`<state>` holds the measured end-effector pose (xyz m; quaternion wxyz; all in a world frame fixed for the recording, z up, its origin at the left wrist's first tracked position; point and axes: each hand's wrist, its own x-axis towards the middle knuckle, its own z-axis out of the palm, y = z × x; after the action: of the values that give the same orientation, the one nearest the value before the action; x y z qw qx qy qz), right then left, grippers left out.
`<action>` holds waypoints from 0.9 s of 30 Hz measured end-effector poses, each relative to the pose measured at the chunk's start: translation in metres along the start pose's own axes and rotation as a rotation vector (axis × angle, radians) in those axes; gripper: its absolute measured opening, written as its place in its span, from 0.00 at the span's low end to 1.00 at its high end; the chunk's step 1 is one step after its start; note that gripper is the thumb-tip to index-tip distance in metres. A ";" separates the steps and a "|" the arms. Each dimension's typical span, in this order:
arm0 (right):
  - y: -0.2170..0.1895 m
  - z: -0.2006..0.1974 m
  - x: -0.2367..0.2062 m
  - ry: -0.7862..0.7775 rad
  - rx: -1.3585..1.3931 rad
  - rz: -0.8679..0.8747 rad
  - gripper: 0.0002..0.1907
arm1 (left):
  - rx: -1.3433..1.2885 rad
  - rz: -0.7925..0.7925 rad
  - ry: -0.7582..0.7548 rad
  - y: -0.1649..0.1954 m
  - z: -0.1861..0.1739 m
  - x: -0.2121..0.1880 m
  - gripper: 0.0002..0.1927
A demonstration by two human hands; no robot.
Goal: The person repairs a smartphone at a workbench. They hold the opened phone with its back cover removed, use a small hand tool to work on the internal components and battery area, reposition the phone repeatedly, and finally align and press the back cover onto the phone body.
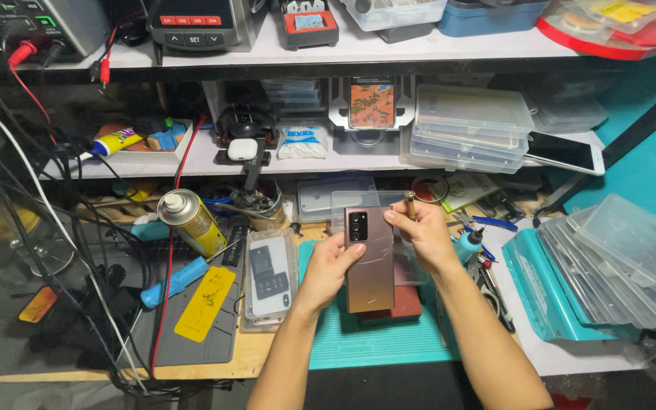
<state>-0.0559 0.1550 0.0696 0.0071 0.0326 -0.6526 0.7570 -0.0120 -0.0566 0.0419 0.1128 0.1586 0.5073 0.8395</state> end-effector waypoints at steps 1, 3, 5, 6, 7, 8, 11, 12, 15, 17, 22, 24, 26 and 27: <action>-0.002 0.001 0.000 -0.011 -0.002 0.010 0.06 | -0.009 0.003 0.009 -0.001 -0.001 0.001 0.13; -0.007 0.006 0.002 -0.015 -0.027 0.030 0.07 | -0.037 0.024 0.048 -0.004 -0.001 0.003 0.12; -0.009 0.009 -0.002 -0.035 -0.055 0.063 0.09 | -0.070 0.059 0.105 -0.007 0.000 0.003 0.12; -0.011 0.010 -0.005 -0.056 -0.071 0.082 0.10 | -0.123 0.086 0.127 -0.006 -0.002 0.004 0.12; -0.012 0.010 -0.008 -0.077 -0.086 0.101 0.12 | -0.176 0.113 0.151 -0.004 -0.004 0.004 0.12; -0.013 0.010 -0.013 -0.118 -0.128 0.081 0.12 | -0.231 0.139 0.177 -0.002 -0.007 0.003 0.11; -0.012 0.009 -0.023 -0.202 -0.235 0.050 0.11 | -0.317 0.185 0.215 0.005 -0.013 0.006 0.13; -0.010 0.009 -0.025 -0.201 -0.258 0.064 0.10 | -0.333 0.199 0.223 0.007 -0.014 0.005 0.14; -0.005 0.013 -0.028 -0.205 -0.292 0.012 0.10 | -0.376 0.222 0.231 0.011 -0.012 0.004 0.15; -0.004 0.015 -0.029 -0.195 -0.276 -0.042 0.10 | -0.395 0.220 0.224 0.014 -0.010 0.003 0.15; -0.004 0.023 -0.033 -0.152 -0.194 -0.130 0.09 | -0.380 0.159 0.238 0.018 -0.002 -0.003 0.19; -0.005 0.024 -0.032 -0.147 -0.205 -0.125 0.08 | -0.296 0.119 0.241 0.018 0.000 -0.005 0.21; -0.005 0.023 -0.029 -0.147 -0.217 -0.127 0.08 | -0.223 0.067 0.243 0.017 0.000 -0.007 0.22; -0.004 0.023 -0.028 -0.150 -0.224 -0.127 0.08 | -0.242 0.075 0.255 0.016 -0.001 -0.008 0.21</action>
<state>-0.0273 0.1341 0.0754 0.0098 0.1294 -0.7283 0.6729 -0.0056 -0.0673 0.0548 0.0343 0.0550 0.4066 0.9113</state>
